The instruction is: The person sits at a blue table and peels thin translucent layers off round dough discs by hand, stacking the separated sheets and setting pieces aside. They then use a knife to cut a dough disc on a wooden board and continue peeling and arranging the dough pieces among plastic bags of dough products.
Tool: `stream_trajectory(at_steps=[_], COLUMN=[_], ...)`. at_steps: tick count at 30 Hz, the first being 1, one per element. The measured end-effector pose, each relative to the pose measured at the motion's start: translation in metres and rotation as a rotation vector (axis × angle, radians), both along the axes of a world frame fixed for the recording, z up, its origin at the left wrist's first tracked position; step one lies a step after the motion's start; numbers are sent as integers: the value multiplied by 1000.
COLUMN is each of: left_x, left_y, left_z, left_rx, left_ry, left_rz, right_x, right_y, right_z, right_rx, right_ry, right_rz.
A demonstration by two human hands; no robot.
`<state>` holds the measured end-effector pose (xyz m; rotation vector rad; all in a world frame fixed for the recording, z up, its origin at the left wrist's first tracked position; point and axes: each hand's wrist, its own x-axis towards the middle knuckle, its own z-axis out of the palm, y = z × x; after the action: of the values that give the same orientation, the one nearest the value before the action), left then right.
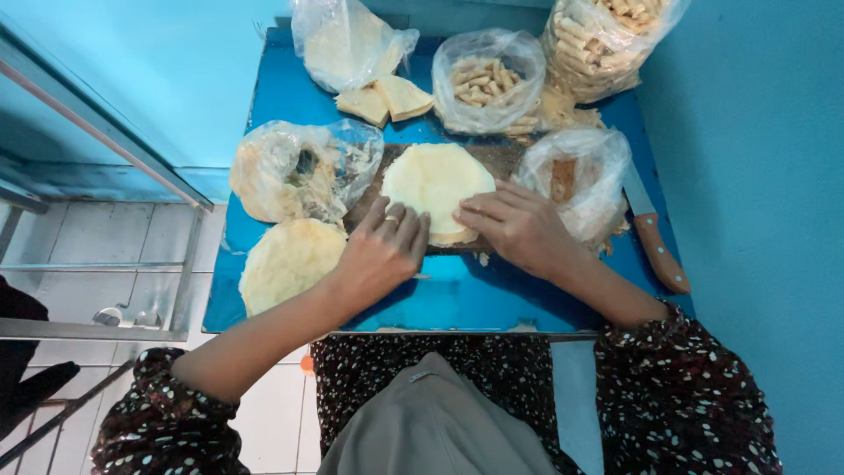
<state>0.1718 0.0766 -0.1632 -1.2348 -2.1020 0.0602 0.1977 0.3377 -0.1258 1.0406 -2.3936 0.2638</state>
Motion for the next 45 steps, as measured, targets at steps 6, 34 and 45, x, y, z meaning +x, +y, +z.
stream_trajectory(at_steps=[6, 34, 45], left_x=[15, -66, -54], left_y=[4, 7, 0], left_z=[8, 20, 29], left_rx=[-101, 307, 278], left_ry=[102, -166, -192], left_rz=[57, 234, 56], right_x=[8, 22, 22], right_y=[-2, -13, -15], right_z=[-7, -15, -12], right_rx=[-6, -89, -111], right_ry=[-26, 34, 15], right_rz=[0, -6, -10])
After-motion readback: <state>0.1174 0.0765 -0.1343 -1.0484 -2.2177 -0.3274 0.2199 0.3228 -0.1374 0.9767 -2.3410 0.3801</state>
